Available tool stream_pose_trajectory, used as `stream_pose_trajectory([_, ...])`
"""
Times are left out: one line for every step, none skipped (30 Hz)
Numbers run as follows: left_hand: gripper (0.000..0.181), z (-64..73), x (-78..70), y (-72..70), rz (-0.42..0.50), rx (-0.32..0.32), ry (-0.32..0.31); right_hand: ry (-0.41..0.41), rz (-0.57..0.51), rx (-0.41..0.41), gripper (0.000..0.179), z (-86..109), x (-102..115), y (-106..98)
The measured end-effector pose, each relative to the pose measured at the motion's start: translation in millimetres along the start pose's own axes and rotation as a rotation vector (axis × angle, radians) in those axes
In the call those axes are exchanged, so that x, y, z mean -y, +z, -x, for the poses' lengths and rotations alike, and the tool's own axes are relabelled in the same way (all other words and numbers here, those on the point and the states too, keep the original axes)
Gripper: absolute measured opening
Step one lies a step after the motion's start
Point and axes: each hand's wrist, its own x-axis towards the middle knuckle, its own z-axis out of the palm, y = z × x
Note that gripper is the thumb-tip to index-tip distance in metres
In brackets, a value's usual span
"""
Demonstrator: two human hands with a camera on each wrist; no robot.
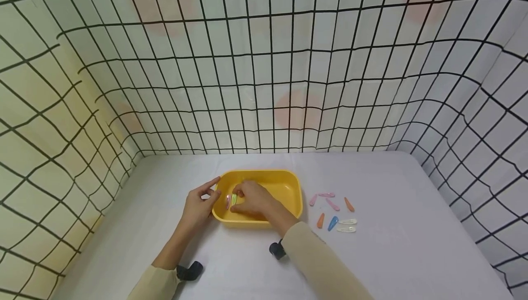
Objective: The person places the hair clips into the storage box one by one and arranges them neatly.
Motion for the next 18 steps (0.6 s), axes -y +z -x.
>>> stream_pose_trajectory([0.041, -0.2, -0.1, 0.1, -0.001, -0.001, 0.0, -0.001, 0.0, -0.001, 0.047, -0.2, 0.3, -0.1])
stream_pose_trajectory([0.041, -0.4, -0.2, 0.3, -0.002, 0.0, 0.0, 0.001, -0.001, -0.001, 0.047, -0.3, 0.4, -0.3])
stream_pose_trajectory([0.041, -0.7, -0.1, 0.4, -0.004, -0.001, 0.0, 0.001, -0.002, -0.001, 0.046, -0.5, 0.2, -0.4])
stream_pose_trajectory([0.041, -1.0, -0.2, 0.5, -0.005, -0.002, -0.002, 0.001, -0.001, -0.001, 0.046, -0.7, 0.2, -0.5])
stream_pose_trajectory([0.041, -1.1, -0.3, 0.5, -0.007, -0.003, -0.004, 0.0, 0.001, -0.001, 0.045, -0.9, 0.1, -0.6])
stream_pose_trajectory([0.041, -1.3, -0.4, 0.5, -0.007, -0.003, -0.005, 0.001, 0.001, -0.001, 0.045, -1.1, -0.2, -0.6])
stream_pose_trajectory([0.041, -1.5, -0.5, 0.6, -0.008, -0.002, -0.005, 0.0, 0.003, -0.001, 0.045, -1.4, -0.5, -0.6])
stream_pose_trajectory([0.041, -1.5, -0.4, 0.5, -0.008, -0.001, -0.008, 0.0, 0.002, -0.001, 0.046, -1.4, -0.7, -0.6])
stream_pose_trajectory([0.041, -1.6, -0.4, 0.5, -0.007, -0.002, -0.01, -0.001, 0.004, -0.001, 0.046, -1.5, -0.9, -0.5])
stream_pose_trajectory([0.041, -1.6, -0.5, 0.6, -0.008, -0.002, -0.011, -0.002, 0.006, -0.002, 0.046, -1.7, -1.0, -0.5])
stream_pose_trajectory([0.041, -1.6, -0.4, 0.6, -0.007, -0.001, -0.012, -0.003, 0.008, -0.001, 0.047, -1.7, -1.1, -0.4])
stream_pose_trajectory([0.041, -1.6, -0.1, 0.5, -0.005, -0.001, -0.012, -0.005, 0.007, 0.0, 0.047, -1.7, -1.0, -0.3])
stream_pose_trajectory([0.041, -1.6, 0.2, 0.5, -0.004, 0.0, -0.011, -0.008, 0.009, 0.0, 0.047, -1.7, -0.7, -0.3])
stream_pose_trajectory([0.041, -1.6, 0.6, 0.4, -0.002, 0.0, -0.01, -0.01, 0.009, 0.0, 0.047, -1.6, -0.5, -0.3])
stream_pose_trajectory([0.041, -1.6, 0.7, 0.5, 0.0, 0.0, -0.008, -0.013, 0.013, 0.0, 0.047, -1.5, -0.3, -0.1])
stream_pose_trajectory([0.041, -1.5, 0.9, 0.4, 0.0, 0.0, -0.006, -0.014, 0.017, 0.0, 0.047, -1.6, -0.2, 0.0])
stream_pose_trajectory([0.041, -1.4, 1.2, 0.3, 0.002, 0.001, -0.005, -0.014, 0.021, -0.002, 0.048, -1.7, 0.1, 0.1])
stream_pose_trajectory([0.041, -1.2, 1.5, 0.1, 0.002, 0.0, -0.007, -0.017, 0.025, -0.002, 0.048, -1.7, 0.4, 0.5])
